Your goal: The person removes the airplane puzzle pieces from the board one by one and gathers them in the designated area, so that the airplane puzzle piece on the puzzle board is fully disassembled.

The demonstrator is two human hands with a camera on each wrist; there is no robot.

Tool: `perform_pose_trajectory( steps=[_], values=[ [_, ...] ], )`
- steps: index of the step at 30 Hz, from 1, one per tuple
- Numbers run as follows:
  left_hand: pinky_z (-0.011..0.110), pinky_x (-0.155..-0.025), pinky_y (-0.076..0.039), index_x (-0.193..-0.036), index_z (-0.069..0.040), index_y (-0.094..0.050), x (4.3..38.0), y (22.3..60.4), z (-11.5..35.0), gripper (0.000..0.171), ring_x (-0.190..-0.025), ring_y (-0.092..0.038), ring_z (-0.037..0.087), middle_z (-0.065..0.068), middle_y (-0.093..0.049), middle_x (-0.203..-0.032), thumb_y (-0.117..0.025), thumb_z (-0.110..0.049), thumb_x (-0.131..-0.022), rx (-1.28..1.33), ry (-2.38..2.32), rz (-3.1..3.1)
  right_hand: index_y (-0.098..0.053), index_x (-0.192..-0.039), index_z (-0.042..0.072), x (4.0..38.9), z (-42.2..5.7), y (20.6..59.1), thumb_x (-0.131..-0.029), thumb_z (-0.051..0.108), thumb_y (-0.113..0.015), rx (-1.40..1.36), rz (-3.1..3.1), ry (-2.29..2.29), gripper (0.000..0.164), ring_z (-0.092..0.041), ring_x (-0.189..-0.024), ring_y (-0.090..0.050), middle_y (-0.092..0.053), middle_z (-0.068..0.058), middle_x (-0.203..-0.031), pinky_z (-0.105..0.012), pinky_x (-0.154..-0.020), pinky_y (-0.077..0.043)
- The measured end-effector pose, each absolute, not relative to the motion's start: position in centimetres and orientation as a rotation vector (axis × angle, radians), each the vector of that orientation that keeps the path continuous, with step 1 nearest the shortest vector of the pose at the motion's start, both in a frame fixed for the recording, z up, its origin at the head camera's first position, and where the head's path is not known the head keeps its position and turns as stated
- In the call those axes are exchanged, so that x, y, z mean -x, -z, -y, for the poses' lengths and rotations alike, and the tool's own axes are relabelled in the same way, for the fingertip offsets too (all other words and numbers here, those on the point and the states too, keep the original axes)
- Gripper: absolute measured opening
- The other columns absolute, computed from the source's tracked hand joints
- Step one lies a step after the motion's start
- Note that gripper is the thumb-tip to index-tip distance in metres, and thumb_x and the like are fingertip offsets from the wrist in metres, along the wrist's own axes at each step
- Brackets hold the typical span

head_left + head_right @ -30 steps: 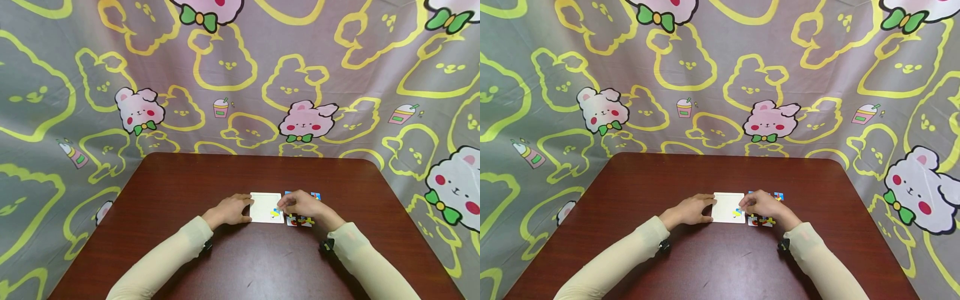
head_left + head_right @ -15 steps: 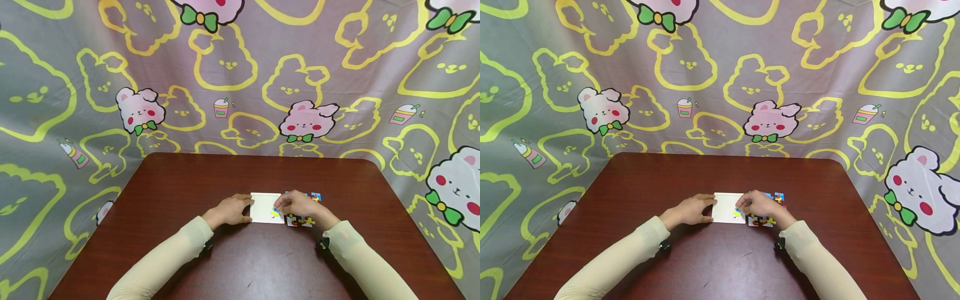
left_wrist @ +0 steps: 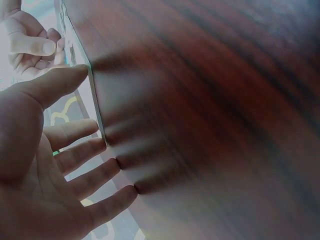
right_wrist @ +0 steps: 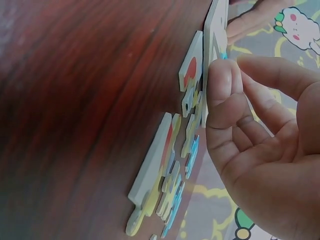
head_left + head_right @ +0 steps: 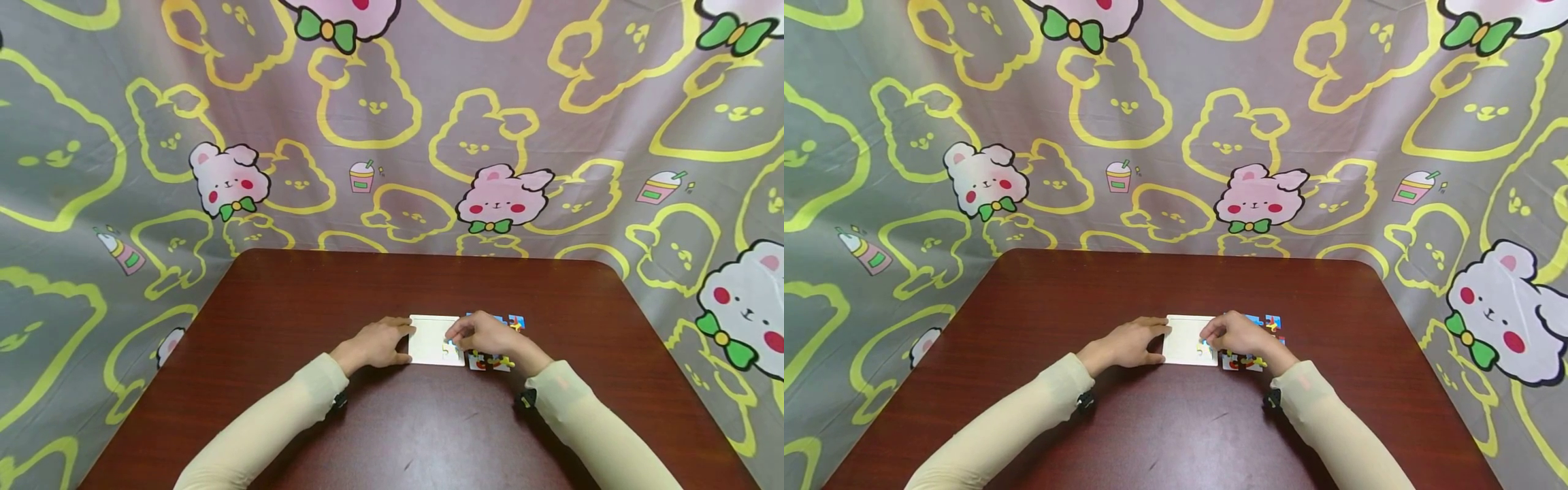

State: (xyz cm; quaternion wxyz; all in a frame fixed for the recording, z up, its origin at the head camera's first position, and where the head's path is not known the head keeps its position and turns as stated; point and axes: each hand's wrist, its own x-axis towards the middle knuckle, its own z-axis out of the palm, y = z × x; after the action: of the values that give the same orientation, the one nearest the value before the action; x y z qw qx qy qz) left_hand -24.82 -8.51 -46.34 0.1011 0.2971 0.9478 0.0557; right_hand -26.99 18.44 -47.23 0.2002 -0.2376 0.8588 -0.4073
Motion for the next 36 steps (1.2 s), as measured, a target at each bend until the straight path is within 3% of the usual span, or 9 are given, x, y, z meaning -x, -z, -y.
perform_pose_trajectory(
  steps=[8, 16, 25, 36],
  values=[
    [0.044, -0.110, -0.046, -0.145, -0.017, -0.053, 24.79, 46.44, 8.45, 0.063, -0.143, -0.044, 0.027, 0.007, -0.046, -0.155, -0.070, -0.045, -0.091, -0.877, -0.157, -2.802, -0.078, -0.099, 0.007, 26.75, -18.09, 47.06, -0.087, 0.000, -0.067, 0.607, -2.443, 1.098, 0.018, -0.010, -0.073, -0.056, -0.074, -0.004, -0.088, -0.024, -0.060, -0.044],
    [0.044, -0.109, -0.047, -0.146, -0.017, -0.053, 24.84, 46.43, 8.53, 0.063, -0.143, -0.044, 0.027, 0.006, -0.046, -0.155, -0.070, -0.045, -0.091, -0.879, -0.162, -2.806, -0.075, -0.099, 0.007, 26.75, -18.12, 47.05, -0.085, -0.003, -0.066, 0.671, -2.436, 1.112, 0.019, -0.012, -0.082, -0.061, -0.072, -0.007, -0.091, -0.024, -0.066, -0.050],
    [0.045, -0.109, -0.046, -0.146, -0.017, -0.053, 24.93, 46.41, 8.49, 0.063, -0.143, -0.043, 0.027, 0.006, -0.046, -0.155, -0.070, -0.044, -0.091, -0.870, -0.155, -2.805, -0.074, -0.098, 0.004, 26.60, -17.93, 46.78, -0.084, -0.005, -0.068, 0.660, -2.433, 1.143, 0.018, -0.015, -0.082, -0.061, -0.071, -0.012, -0.091, -0.025, -0.065, -0.049],
    [0.045, -0.109, -0.046, -0.146, -0.017, -0.053, 24.90, 46.39, 8.50, 0.063, -0.143, -0.043, 0.027, 0.006, -0.046, -0.155, -0.070, -0.044, -0.091, -0.875, -0.158, -2.800, -0.074, -0.097, 0.005, 26.63, -17.96, 47.07, -0.085, -0.002, -0.069, 0.657, -2.453, 1.125, 0.015, -0.011, -0.081, -0.062, -0.072, -0.009, -0.090, -0.025, -0.067, -0.051]
  ],
)
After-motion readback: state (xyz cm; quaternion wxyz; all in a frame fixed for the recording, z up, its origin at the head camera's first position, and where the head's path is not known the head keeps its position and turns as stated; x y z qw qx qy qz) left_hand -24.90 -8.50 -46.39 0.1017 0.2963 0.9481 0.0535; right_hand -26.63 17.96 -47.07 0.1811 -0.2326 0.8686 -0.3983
